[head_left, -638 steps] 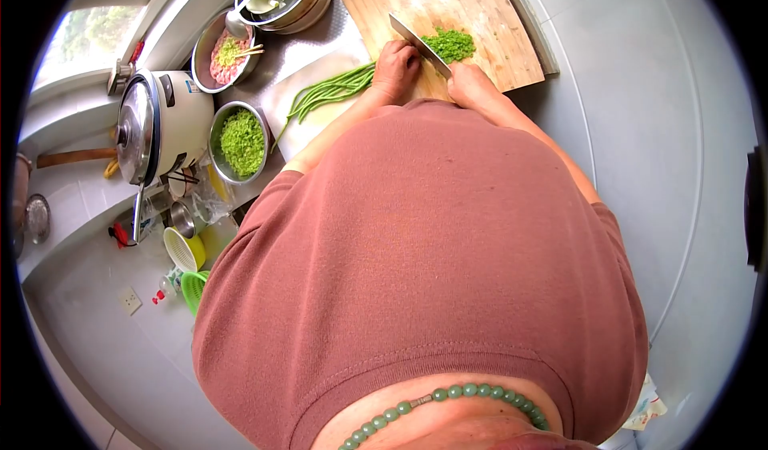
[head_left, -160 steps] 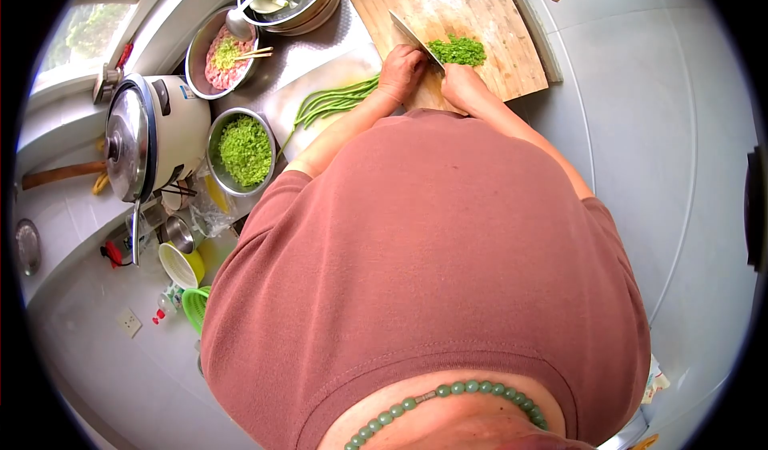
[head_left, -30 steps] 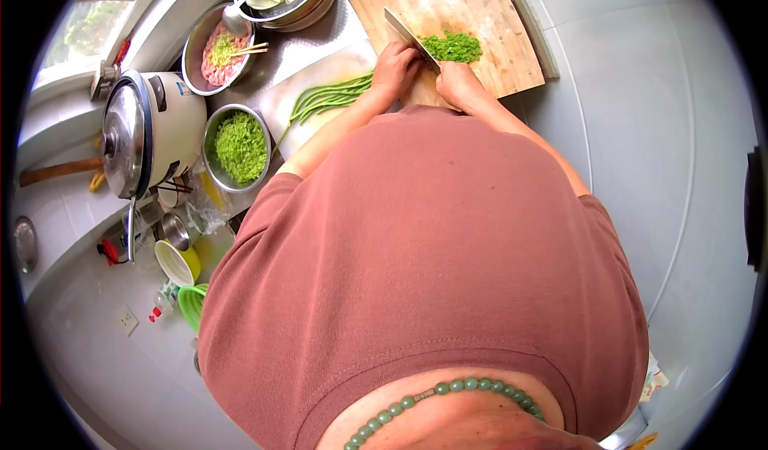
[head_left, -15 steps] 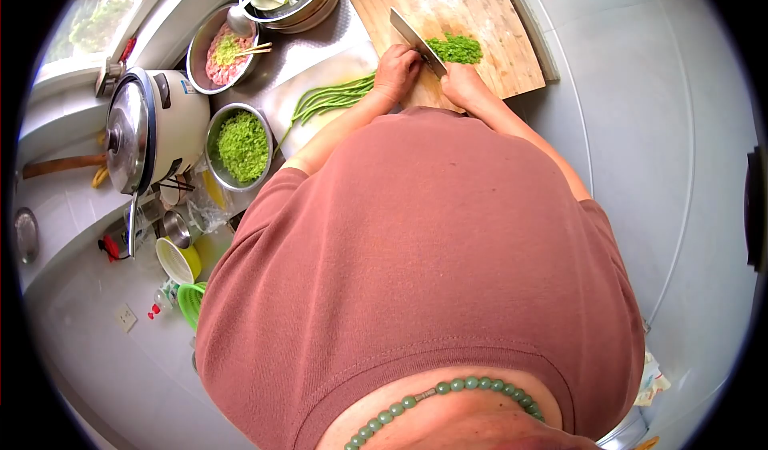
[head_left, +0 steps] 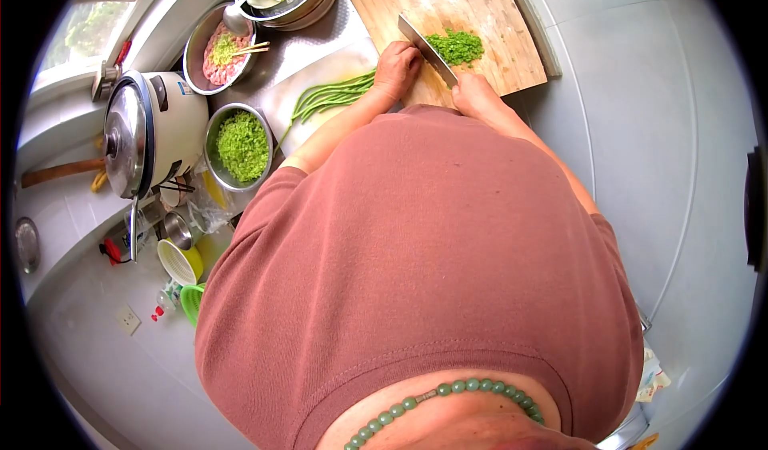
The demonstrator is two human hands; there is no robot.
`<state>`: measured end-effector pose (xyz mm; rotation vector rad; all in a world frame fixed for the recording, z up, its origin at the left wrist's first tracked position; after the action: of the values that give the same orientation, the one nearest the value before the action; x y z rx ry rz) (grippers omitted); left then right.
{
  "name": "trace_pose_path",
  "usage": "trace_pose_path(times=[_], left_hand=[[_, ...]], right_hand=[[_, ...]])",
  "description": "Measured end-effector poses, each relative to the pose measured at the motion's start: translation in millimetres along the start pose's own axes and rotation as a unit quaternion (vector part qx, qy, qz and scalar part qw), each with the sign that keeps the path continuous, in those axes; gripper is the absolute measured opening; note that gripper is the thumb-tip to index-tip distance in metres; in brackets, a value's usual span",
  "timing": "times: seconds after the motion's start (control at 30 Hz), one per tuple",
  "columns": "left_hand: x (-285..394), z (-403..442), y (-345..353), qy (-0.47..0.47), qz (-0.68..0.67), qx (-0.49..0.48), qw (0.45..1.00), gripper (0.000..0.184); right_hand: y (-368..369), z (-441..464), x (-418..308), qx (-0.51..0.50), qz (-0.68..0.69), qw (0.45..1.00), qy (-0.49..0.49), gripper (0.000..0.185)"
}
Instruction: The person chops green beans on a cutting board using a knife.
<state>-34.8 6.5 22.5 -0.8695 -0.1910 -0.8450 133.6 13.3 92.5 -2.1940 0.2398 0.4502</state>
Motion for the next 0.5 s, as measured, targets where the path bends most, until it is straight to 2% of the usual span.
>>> trace_pose_path(times=[0.17, 0.3, 0.43, 0.5], left_hand=[[-1.6, -2.2, 1.2, -0.011, 0.003, -0.011, 1.0, 0.011], [-1.4, -1.2, -0.2, -0.001, 0.008, -0.021, 1.0, 0.01], [5.4, 3.7, -8.1, -0.041, 0.028, -0.125, 0.991, 0.017], [3.8, -0.4, -7.5, -0.01, 0.016, -0.099, 0.995, 0.016]], right_hand=[[18.1, 27.9, 1.1, 0.015, -0.03, 0.999, -0.023, 0.026], [20.2, 32.0, -5.0, 0.027, -0.036, 0.999, -0.003, 0.026], [17.9, 33.7, 0.2, 0.032, -0.037, 0.999, -0.012, 0.027], [17.6, 39.0, 6.3, 0.029, -0.015, 0.999, -0.011, 0.027]])
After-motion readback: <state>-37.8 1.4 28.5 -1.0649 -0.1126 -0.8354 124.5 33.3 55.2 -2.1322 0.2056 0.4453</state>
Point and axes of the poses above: each hand's wrist, its own z-axis towards the middle knuckle, its own y-axis out of the palm, x = y × z, the point moved 4 cm from there along z, towards the middle knuckle, and after that the axes turned 13 degrees about y, right-handed, at the moved point
